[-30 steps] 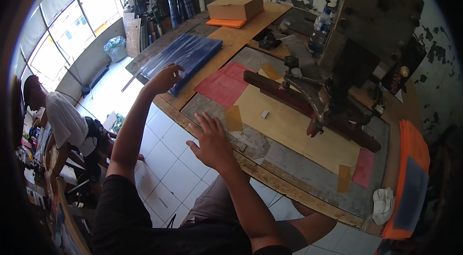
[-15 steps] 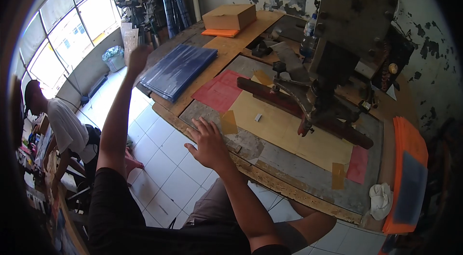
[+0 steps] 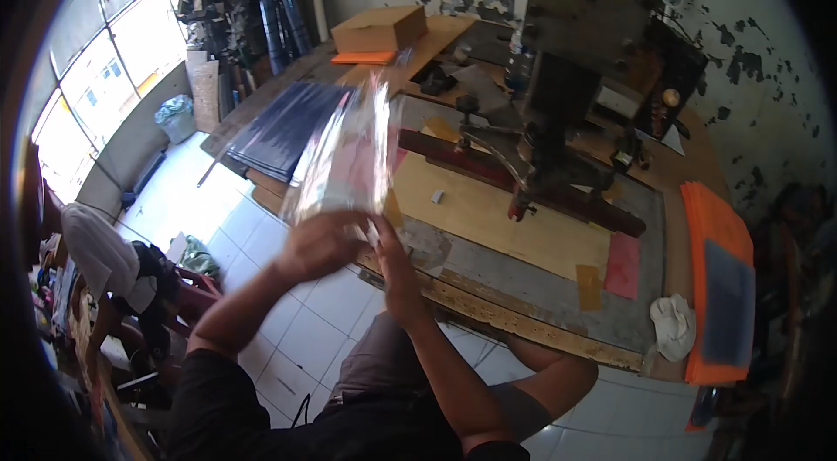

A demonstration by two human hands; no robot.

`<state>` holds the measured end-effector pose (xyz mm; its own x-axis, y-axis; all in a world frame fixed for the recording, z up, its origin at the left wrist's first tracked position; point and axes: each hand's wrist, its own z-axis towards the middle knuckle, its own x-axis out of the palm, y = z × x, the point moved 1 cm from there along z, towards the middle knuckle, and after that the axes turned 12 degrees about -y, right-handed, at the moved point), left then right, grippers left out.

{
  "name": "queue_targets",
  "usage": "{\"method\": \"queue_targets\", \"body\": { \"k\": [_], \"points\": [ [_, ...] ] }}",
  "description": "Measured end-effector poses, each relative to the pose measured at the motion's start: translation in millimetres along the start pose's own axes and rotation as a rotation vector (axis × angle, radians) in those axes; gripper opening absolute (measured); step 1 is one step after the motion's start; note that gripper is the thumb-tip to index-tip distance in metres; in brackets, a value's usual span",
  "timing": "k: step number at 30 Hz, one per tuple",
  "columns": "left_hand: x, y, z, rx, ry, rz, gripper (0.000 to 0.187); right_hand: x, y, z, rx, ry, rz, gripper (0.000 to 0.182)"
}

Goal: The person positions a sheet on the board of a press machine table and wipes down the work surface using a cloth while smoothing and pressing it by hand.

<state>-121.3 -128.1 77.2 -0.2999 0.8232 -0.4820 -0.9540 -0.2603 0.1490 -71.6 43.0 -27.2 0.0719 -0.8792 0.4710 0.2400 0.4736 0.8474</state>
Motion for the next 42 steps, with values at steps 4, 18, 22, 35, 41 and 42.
{"method": "queue_targets", "body": {
  "k": [4,18,22,35,41,42],
  "points": [
    [45,-107,-59,0.046,0.219,-0.22,0.034,-55,45,-79,0.231,-0.15,0.06,0.061],
    [95,-148,-45,-0.473,0.34,-0.267,0.062,-166,126,-230,0.039,-1.004,-0.458,0.031],
    [105,-146,-38,-0.427,0.377,-0.237,0.062,-207,161,-243,-0.052,-1.057,-1.344,0.029],
    [126,-146,-64,-0.461,0.303,-0.299,0.071,-369,252,-180,-0.024,-1.025,-2.22,0.065],
    [126,-146,-68,-0.473,0.256,-0.329,0.071,-377,248,-185,-0.084,-1.067,-2.212,0.061],
    [126,-145,-68,-0.472,0.25,-0.335,0.071,-379,248,-185,-0.101,-1.067,-2.209,0.061]
  ]
}}
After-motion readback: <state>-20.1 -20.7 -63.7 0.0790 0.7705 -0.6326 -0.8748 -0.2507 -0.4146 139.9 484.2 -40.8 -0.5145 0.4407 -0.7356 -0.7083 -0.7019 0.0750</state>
